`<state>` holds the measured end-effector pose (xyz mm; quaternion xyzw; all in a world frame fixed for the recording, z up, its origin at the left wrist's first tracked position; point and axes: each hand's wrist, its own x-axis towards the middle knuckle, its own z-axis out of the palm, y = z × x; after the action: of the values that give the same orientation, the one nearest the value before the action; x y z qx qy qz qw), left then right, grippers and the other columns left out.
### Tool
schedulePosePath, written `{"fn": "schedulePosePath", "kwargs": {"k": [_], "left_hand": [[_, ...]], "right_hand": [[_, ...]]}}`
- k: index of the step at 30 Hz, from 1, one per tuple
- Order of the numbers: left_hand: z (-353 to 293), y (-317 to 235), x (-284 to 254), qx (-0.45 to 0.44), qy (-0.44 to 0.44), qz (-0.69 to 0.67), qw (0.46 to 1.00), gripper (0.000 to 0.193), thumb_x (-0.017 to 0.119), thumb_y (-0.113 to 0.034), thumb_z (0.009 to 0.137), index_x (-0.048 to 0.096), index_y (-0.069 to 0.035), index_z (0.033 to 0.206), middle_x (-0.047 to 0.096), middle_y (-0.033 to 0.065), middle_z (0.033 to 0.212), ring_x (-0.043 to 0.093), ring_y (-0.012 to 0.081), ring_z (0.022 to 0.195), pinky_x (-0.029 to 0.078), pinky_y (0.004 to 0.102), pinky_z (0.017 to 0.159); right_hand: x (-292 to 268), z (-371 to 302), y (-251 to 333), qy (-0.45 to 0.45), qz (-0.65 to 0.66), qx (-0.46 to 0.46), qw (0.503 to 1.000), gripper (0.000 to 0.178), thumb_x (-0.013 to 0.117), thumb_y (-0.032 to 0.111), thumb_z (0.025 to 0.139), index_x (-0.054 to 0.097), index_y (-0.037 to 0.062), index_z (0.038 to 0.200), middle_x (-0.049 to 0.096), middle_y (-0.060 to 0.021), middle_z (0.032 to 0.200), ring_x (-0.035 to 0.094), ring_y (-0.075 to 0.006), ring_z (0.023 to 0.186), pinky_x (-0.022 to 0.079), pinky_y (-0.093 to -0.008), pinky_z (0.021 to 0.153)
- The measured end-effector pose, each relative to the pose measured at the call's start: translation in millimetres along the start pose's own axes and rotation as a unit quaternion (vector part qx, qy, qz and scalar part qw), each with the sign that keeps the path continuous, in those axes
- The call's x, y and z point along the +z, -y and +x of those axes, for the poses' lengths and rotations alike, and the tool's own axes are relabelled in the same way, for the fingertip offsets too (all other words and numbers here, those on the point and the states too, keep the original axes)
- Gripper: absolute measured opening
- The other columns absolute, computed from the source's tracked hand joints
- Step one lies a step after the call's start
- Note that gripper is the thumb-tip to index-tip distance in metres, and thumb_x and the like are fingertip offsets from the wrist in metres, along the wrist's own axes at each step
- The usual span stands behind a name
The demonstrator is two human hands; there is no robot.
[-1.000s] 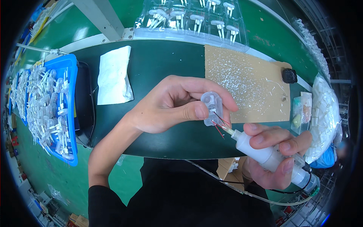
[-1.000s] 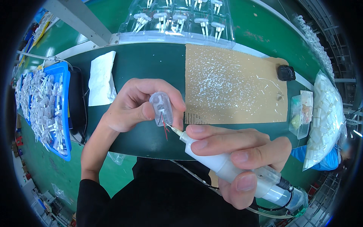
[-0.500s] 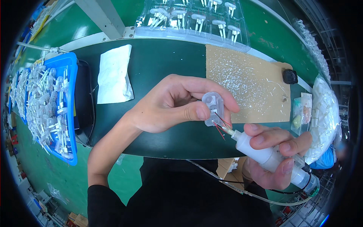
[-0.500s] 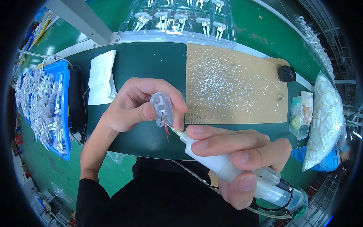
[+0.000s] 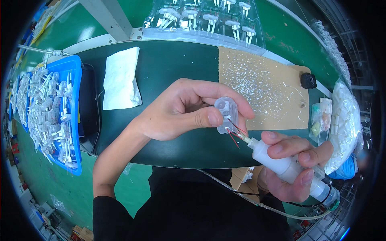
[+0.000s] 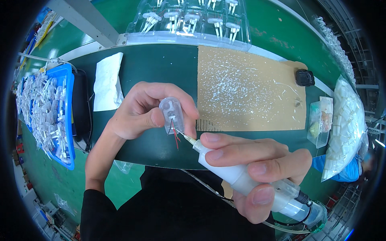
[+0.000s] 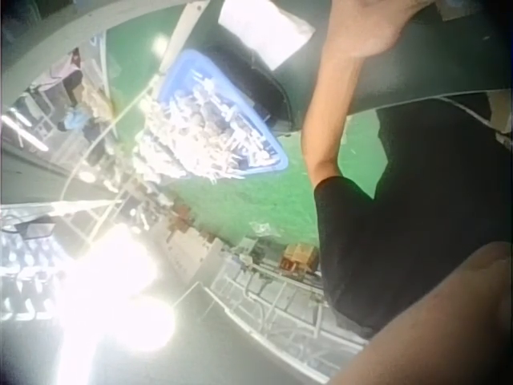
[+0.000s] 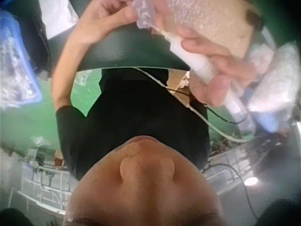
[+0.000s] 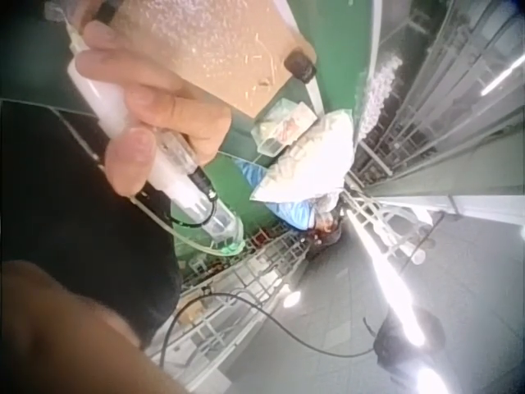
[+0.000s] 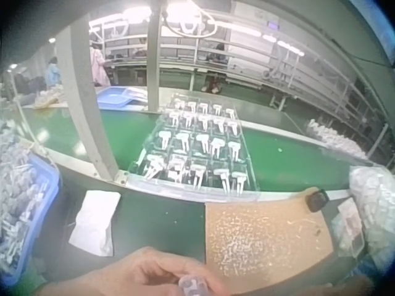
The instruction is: The person applies glue to plastic components using a glue dispenser, then assembles the components by hand.
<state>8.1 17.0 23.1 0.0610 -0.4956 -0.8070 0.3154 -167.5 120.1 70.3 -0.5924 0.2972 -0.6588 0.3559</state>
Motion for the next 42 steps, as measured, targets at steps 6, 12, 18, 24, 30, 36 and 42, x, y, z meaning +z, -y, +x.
{"fn": "schedulePosePath", "kwargs": {"k": [6, 12, 18, 24, 30, 36, 42], "left_hand": [[0.2, 0.9, -0.1, 0.000, -0.002, -0.002, 1.000, 0.053, 0.061, -0.042, 0.085, 0.057, 0.007, 0.105, 0.064, 0.0137, 0.084, 0.065, 0.0198, 0.079, 0.051, 0.0282, 0.071], [0.6, 0.4, 0.2, -0.007, -0.006, -0.012, 1.000, 0.053, 0.061, -0.043, 0.084, 0.057, 0.006, 0.104, 0.064, 0.0132, 0.084, 0.065, 0.0194, 0.078, 0.051, 0.0278, 0.070], [0.0, 1.0, -0.5, -0.009, -0.008, -0.019, 1.000, 0.054, 0.061, -0.044, 0.084, 0.057, 0.006, 0.104, 0.064, 0.0128, 0.084, 0.065, 0.0189, 0.078, 0.050, 0.0273, 0.069], [-0.8, 2.3, 0.9, -0.013, -0.005, -0.015, 1.000, 0.054, 0.060, -0.044, 0.084, 0.057, 0.006, 0.104, 0.064, 0.0121, 0.082, 0.064, 0.0180, 0.077, 0.050, 0.0261, 0.068], [0.3, 3.3, -0.6, -0.011, 0.005, -0.024, 1.000, 0.056, 0.060, -0.045, 0.084, 0.057, 0.007, 0.105, 0.064, 0.0119, 0.081, 0.063, 0.0168, 0.075, 0.049, 0.0254, 0.065], [0.5, 2.3, -0.8, -0.017, 0.002, -0.015, 1.000, 0.056, 0.060, -0.045, 0.084, 0.057, 0.007, 0.105, 0.064, 0.0118, 0.081, 0.063, 0.0166, 0.076, 0.049, 0.0245, 0.065], [0.0, 2.8, -0.7, -0.019, -0.001, -0.024, 1.000, 0.056, 0.059, -0.045, 0.085, 0.055, 0.007, 0.106, 0.065, 0.0124, 0.082, 0.064, 0.0175, 0.078, 0.050, 0.0247, 0.066]], "right_hand": [[-0.7, -0.3, -1.0, -0.002, 0.001, -0.001, 1.000, 0.024, 0.039, 0.023, 0.091, 0.037, 0.0011, 0.101, 0.059, -0.0255, 0.086, 0.063, -0.0412, 0.084, 0.051, -0.0417, 0.078], [-0.5, 0.4, -1.0, 0.003, 0.005, 0.001, 1.000, 0.024, 0.039, 0.023, 0.091, 0.037, 0.0015, 0.102, 0.059, -0.0254, 0.086, 0.063, -0.0411, 0.085, 0.051, -0.0417, 0.078], [0.3, 0.9, -1.2, 0.003, 0.001, 0.007, 1.000, 0.025, 0.039, 0.024, 0.091, 0.037, 0.0016, 0.102, 0.059, -0.0254, 0.086, 0.063, -0.0402, 0.084, 0.051, -0.0422, 0.079], [0.4, -1.2, -0.1, 0.003, 0.007, 0.003, 1.000, 0.024, 0.039, 0.023, 0.091, 0.037, 0.0021, 0.102, 0.059, -0.0251, 0.086, 0.063, -0.0393, 0.085, 0.050, -0.0414, 0.080], [-0.3, 1.1, 0.1, 0.012, 0.001, 0.010, 1.000, 0.023, 0.039, 0.023, 0.091, 0.037, 0.0023, 0.101, 0.059, -0.0251, 0.086, 0.063, -0.0395, 0.085, 0.051, -0.0413, 0.079], [-1.1, 2.2, -0.2, 0.020, 0.005, 0.005, 1.000, 0.023, 0.039, 0.023, 0.092, 0.037, 0.0016, 0.102, 0.059, -0.0258, 0.087, 0.062, -0.0405, 0.086, 0.053, -0.0420, 0.076], [-1.1, 0.6, -1.8, 0.012, 0.012, -0.011, 1.000, 0.025, 0.039, 0.022, 0.092, 0.037, 0.0006, 0.103, 0.059, -0.0268, 0.089, 0.062, -0.0420, 0.087, 0.052, -0.0426, 0.078]]}}
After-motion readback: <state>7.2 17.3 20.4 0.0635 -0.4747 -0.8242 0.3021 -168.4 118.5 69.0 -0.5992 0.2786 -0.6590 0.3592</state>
